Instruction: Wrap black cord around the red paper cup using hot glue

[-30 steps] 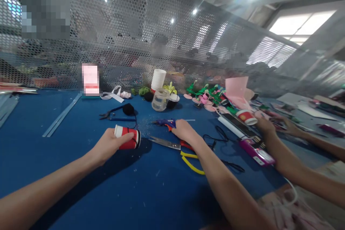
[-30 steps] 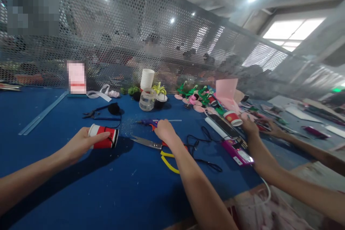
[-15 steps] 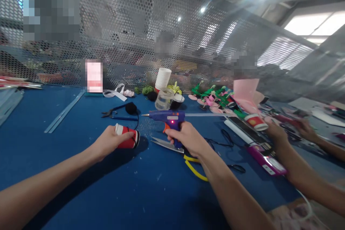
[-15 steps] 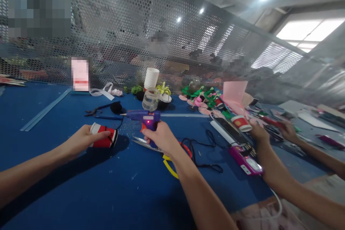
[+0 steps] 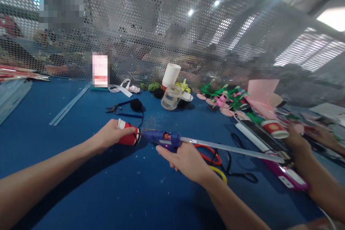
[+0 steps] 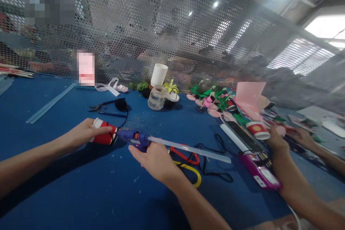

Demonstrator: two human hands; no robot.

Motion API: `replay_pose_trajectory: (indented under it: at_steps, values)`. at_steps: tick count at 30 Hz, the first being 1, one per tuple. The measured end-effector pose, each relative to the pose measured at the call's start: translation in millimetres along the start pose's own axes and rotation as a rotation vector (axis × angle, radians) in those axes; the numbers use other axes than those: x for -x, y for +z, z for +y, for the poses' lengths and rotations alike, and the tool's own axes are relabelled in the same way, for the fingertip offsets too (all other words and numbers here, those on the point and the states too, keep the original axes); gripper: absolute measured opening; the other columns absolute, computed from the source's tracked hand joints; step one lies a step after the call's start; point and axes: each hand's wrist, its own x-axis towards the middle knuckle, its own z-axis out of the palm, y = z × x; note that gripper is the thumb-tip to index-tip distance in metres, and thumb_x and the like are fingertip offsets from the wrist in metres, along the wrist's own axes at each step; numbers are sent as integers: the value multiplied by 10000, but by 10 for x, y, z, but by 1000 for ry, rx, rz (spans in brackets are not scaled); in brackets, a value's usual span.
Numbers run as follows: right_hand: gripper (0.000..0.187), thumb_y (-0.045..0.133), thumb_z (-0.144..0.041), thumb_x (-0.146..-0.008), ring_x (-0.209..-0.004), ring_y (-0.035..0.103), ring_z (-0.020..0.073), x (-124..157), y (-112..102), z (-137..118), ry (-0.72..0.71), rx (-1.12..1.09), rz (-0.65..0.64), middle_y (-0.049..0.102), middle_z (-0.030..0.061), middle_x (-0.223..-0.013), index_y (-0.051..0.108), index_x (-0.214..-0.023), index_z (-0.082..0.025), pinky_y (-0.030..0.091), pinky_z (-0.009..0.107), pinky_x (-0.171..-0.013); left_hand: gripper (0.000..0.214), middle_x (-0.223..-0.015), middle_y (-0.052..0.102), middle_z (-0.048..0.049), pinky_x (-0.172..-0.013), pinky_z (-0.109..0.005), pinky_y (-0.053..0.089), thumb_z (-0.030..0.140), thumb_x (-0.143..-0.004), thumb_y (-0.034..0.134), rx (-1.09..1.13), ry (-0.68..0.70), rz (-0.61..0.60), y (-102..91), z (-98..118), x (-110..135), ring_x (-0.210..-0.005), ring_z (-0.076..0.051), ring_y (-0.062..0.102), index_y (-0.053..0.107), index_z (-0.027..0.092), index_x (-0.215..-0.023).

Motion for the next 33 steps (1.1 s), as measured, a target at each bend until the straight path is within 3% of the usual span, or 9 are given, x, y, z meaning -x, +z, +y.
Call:
replay_pose_trajectory:
  at_steps: [8,16,33]
  values:
    - [147,551,-319,-648,-442,450,137,15,28,-32,-111,153,121,450,-13,-451,524,-551,-212,318,249,-433,268,-421,451,53,-428,-201,226,362,-560,613,-1,-11,36,21,23,14,-403,-72,360,493,142,-467]
    - [122,495,-297,-692,-363,359,88,31,20,18,-150,141,51,449,-28,-462,525,-616,-207,274,233,-392,261,-442,493,29,-446,-219,276,381,-572,602,47,-7,8,4,-12,-4,-423,-93,407,545,131,-524]
    - [125,456,-235,-698,-407,378,75,54,45,-6,-213,378,47,445,-42,-496,441,-582,-190,296,199,-426,252,-412,450,45,-421,-216,254,348,-553,597,36,-9,53,8,-31,-26,-396,-83,378,469,151,-463]
